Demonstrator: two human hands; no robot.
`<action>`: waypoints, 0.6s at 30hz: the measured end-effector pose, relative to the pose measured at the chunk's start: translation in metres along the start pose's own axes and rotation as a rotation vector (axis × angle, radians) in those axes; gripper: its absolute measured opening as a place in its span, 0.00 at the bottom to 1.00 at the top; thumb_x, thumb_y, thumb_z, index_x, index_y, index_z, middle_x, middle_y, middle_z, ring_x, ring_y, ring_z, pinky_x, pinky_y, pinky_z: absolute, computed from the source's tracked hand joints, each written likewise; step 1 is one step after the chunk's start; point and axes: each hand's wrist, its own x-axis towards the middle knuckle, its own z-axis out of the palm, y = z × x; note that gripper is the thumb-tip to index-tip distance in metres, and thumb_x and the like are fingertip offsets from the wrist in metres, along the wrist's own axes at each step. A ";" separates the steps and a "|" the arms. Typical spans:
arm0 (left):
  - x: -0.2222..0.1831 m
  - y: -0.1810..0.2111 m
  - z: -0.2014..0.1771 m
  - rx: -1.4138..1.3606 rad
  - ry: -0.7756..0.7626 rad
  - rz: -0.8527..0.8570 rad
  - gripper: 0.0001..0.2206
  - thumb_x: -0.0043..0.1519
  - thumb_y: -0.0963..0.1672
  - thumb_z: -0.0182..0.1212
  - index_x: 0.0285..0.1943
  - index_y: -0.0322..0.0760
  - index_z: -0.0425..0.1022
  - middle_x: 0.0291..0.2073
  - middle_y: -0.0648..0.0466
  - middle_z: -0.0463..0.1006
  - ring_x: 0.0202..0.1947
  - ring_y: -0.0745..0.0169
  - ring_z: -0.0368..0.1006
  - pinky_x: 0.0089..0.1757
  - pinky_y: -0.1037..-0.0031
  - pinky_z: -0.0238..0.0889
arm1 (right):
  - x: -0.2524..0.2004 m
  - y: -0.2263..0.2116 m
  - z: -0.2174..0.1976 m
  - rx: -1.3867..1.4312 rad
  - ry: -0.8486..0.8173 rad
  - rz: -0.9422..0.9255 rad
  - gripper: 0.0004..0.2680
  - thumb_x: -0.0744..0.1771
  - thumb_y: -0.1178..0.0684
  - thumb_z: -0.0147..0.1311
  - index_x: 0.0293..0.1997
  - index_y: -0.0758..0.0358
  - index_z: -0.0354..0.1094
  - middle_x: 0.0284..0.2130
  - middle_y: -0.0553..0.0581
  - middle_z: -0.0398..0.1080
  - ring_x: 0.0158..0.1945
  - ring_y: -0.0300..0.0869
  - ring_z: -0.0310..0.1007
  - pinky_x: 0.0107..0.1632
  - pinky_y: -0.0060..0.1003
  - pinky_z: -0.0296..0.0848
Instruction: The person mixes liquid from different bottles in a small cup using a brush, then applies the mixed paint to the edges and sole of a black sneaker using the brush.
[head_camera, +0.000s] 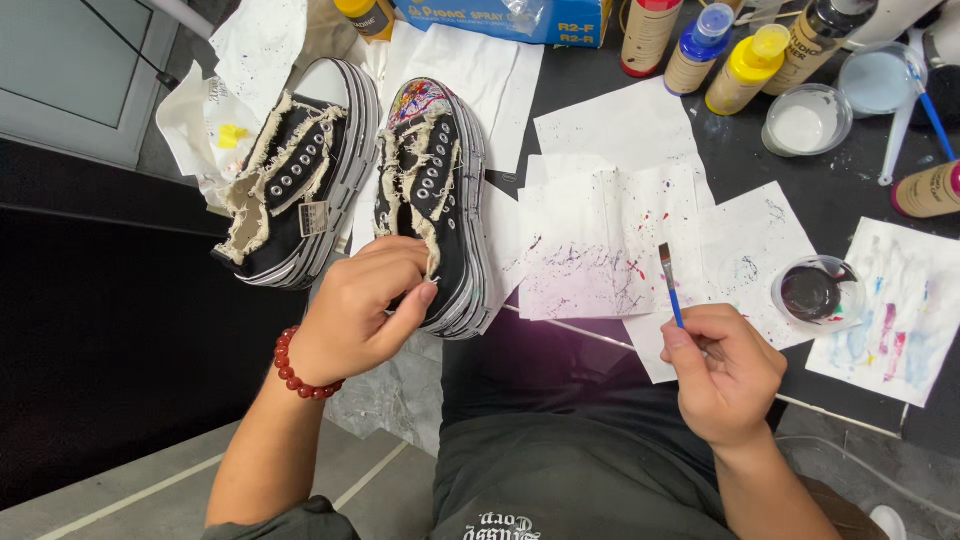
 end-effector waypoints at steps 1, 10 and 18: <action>0.003 0.004 0.001 0.011 -0.007 0.011 0.08 0.63 0.38 0.60 0.31 0.27 0.68 0.32 0.44 0.75 0.44 0.43 0.77 0.47 0.64 0.70 | 0.000 0.000 0.000 -0.009 0.000 -0.009 0.01 0.68 0.68 0.55 0.39 0.74 0.67 0.34 0.59 0.72 0.31 0.35 0.73 0.35 0.26 0.71; 0.021 0.034 0.018 0.150 -0.108 -0.263 0.11 0.61 0.42 0.61 0.29 0.27 0.73 0.32 0.43 0.73 0.36 0.42 0.72 0.37 0.59 0.66 | 0.001 -0.004 -0.003 -0.048 -0.010 -0.017 0.01 0.68 0.66 0.56 0.39 0.72 0.69 0.31 0.57 0.73 0.29 0.34 0.72 0.35 0.26 0.69; 0.045 0.015 0.034 0.543 0.076 -0.280 0.12 0.60 0.43 0.65 0.28 0.28 0.73 0.30 0.42 0.75 0.28 0.38 0.72 0.33 0.54 0.66 | 0.000 -0.002 -0.004 0.000 0.006 -0.017 0.01 0.68 0.65 0.57 0.39 0.72 0.69 0.29 0.56 0.73 0.28 0.33 0.72 0.33 0.26 0.69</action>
